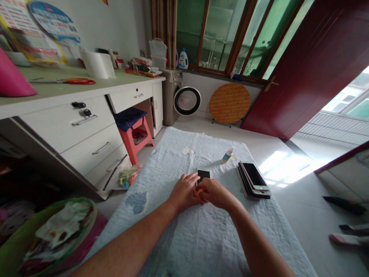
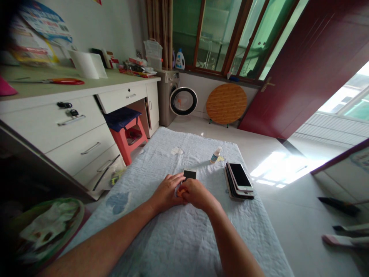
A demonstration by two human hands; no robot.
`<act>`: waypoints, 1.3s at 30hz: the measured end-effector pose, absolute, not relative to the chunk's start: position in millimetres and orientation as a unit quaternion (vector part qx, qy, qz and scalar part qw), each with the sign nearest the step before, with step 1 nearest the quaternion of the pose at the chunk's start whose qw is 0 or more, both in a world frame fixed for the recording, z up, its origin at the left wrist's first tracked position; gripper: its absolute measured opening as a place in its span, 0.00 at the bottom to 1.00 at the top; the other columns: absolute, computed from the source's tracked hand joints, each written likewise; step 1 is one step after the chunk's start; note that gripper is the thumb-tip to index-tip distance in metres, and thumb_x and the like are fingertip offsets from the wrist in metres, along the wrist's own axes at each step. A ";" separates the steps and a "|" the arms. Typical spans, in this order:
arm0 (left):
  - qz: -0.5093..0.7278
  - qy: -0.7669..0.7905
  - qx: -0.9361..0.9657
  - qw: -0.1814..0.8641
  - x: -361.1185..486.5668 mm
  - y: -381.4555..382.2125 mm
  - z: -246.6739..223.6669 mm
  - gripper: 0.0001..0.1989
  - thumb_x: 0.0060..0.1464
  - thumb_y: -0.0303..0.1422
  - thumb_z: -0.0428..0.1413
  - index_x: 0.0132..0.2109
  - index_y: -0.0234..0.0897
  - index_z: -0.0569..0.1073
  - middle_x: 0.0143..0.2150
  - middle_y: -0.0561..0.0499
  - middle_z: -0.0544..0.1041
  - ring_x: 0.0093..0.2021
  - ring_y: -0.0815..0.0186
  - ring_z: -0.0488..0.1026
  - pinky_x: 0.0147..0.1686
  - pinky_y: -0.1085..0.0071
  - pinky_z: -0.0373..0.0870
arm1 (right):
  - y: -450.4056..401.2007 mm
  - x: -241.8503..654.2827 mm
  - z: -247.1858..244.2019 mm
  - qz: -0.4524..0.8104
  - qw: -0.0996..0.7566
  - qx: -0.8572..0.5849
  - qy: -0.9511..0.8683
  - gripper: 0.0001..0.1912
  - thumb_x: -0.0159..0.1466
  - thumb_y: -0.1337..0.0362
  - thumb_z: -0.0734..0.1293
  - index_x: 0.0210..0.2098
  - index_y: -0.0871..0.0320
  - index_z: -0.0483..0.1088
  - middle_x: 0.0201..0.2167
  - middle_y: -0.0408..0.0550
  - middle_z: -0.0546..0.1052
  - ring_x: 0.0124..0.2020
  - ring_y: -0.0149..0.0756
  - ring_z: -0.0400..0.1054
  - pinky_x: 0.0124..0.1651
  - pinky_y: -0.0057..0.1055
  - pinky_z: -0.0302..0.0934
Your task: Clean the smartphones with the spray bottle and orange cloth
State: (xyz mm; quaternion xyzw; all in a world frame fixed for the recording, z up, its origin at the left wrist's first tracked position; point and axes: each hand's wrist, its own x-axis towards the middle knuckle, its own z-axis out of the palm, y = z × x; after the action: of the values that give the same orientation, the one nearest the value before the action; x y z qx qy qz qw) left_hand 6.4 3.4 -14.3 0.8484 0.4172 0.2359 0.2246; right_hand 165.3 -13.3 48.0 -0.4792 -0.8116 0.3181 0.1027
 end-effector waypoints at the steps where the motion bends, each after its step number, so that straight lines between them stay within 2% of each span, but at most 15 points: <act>1: 0.235 0.420 0.848 0.221 6.1 3.4 -14.3 0.39 0.38 0.48 0.66 0.57 0.39 0.67 0.62 0.42 0.66 0.57 0.49 0.65 0.56 0.55 0.61 | -14.6 167.8 48.9 0.319 0.104 -0.474 -0.814 0.13 0.52 0.75 0.59 0.24 0.59 0.74 0.22 0.41 0.74 0.25 0.26 0.64 0.31 0.22 0.53; 9: 0.211 0.437 0.843 0.231 5.2 2.6 -10.1 0.42 0.37 0.54 0.65 0.58 0.39 0.68 0.63 0.42 0.65 0.57 0.48 0.65 0.55 0.54 0.62 | -14.9 200.7 52.1 0.278 0.065 -0.548 -0.786 0.16 0.51 0.75 0.61 0.34 0.59 0.77 0.32 0.46 0.78 0.32 0.31 0.69 0.34 0.23 0.55; 12: 0.212 0.435 0.843 0.237 5.1 2.5 -9.2 0.43 0.37 0.53 0.65 0.59 0.39 0.68 0.64 0.43 0.64 0.57 0.48 0.65 0.56 0.54 0.61 | -12.0 207.0 50.2 0.253 0.061 -0.575 -0.776 0.16 0.52 0.74 0.60 0.35 0.59 0.76 0.31 0.47 0.78 0.31 0.31 0.69 0.34 0.24 0.55; 18: 0.211 0.430 0.845 0.238 5.2 3.0 -10.2 0.43 0.37 0.53 0.66 0.59 0.37 0.67 0.64 0.41 0.64 0.58 0.48 0.64 0.56 0.54 0.61 | 7.7 208.1 33.1 0.161 0.118 -0.600 -0.775 0.14 0.56 0.73 0.60 0.36 0.60 0.75 0.34 0.49 0.77 0.35 0.32 0.68 0.40 0.25 0.55; 26: 0.235 0.404 0.851 0.240 3.1 4.9 -12.9 0.44 0.38 0.56 0.64 0.59 0.38 0.67 0.63 0.43 0.65 0.58 0.49 0.64 0.58 0.56 0.58 | 46.4 206.6 14.9 0.084 0.135 -0.662 -0.732 0.13 0.60 0.71 0.59 0.36 0.62 0.75 0.33 0.51 0.75 0.37 0.34 0.67 0.39 0.25 0.54; 33: 0.234 0.402 0.852 0.241 3.1 4.5 -11.1 0.45 0.39 0.62 0.59 0.58 0.38 0.68 0.61 0.45 0.67 0.53 0.49 0.65 0.56 0.55 0.61 | 59.6 185.2 13.6 0.056 0.113 -0.693 -0.710 0.14 0.63 0.69 0.57 0.41 0.60 0.74 0.38 0.53 0.73 0.39 0.36 0.67 0.42 0.27 0.54; 39: 0.226 0.417 0.848 0.237 4.0 4.6 -12.7 0.43 0.39 0.58 0.62 0.59 0.40 0.68 0.62 0.47 0.67 0.54 0.49 0.65 0.56 0.55 0.62 | 63.4 164.3 13.3 0.092 0.110 -0.644 -0.752 0.15 0.65 0.68 0.56 0.42 0.59 0.74 0.40 0.53 0.73 0.43 0.36 0.66 0.46 0.26 0.54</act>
State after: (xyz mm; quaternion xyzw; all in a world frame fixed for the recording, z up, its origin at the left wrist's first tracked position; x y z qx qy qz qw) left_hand 4.0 4.6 -12.7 0.8478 0.4169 0.2261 0.2373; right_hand 164.3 63.4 13.3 -0.6436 -0.7518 0.0919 0.1101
